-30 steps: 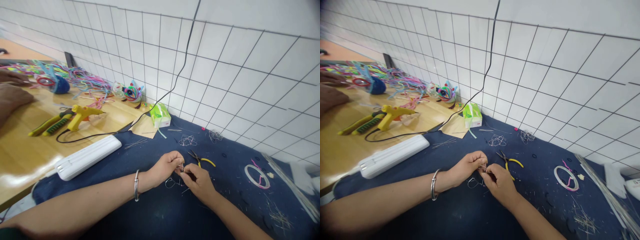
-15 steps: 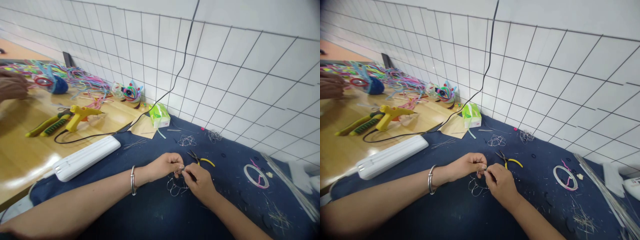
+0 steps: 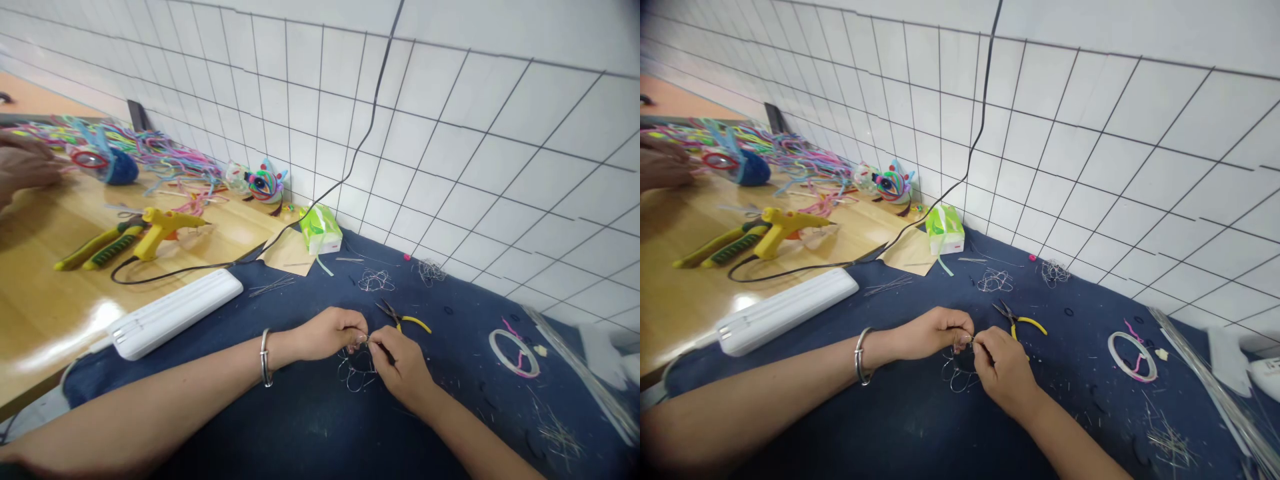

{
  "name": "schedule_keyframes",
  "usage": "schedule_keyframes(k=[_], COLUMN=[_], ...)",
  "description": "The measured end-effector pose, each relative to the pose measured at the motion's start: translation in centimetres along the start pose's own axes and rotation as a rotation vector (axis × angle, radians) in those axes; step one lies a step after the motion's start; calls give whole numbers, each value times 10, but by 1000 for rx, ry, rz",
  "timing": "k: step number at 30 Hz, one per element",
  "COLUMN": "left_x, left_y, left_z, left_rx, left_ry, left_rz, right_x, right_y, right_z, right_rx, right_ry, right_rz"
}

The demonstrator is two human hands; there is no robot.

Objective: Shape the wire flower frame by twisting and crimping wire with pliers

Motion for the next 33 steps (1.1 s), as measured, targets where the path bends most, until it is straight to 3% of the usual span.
schedule_keyframes(k=[12, 19, 27, 33], left_x=[-1, -4, -5, -3], left_y=[-18, -14, -11, -5], left_z=[9, 10, 4, 7], left_rx=[118, 137, 174, 44], left_ry=[-41, -47, -44, -35], left_rz=[-171, -331, -178, -147], right_x=[-1, 6, 3, 2], right_y=[5, 1, 5, 4], right_z=[4, 12, 9, 6], right_rx=[-81, 25, 12, 6], right_ry=[-55, 116, -5, -30], right_rz=[-2, 5, -65, -89])
Point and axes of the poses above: each hand's wrist, its own x-axis away from the middle knuckle, its own y-axis out of the back of the hand, z = x × y, the point moved 1 cm from there along -x, towards the middle knuckle, and after that the axes turned 11 degrees about -y, right-handed, at the moved point
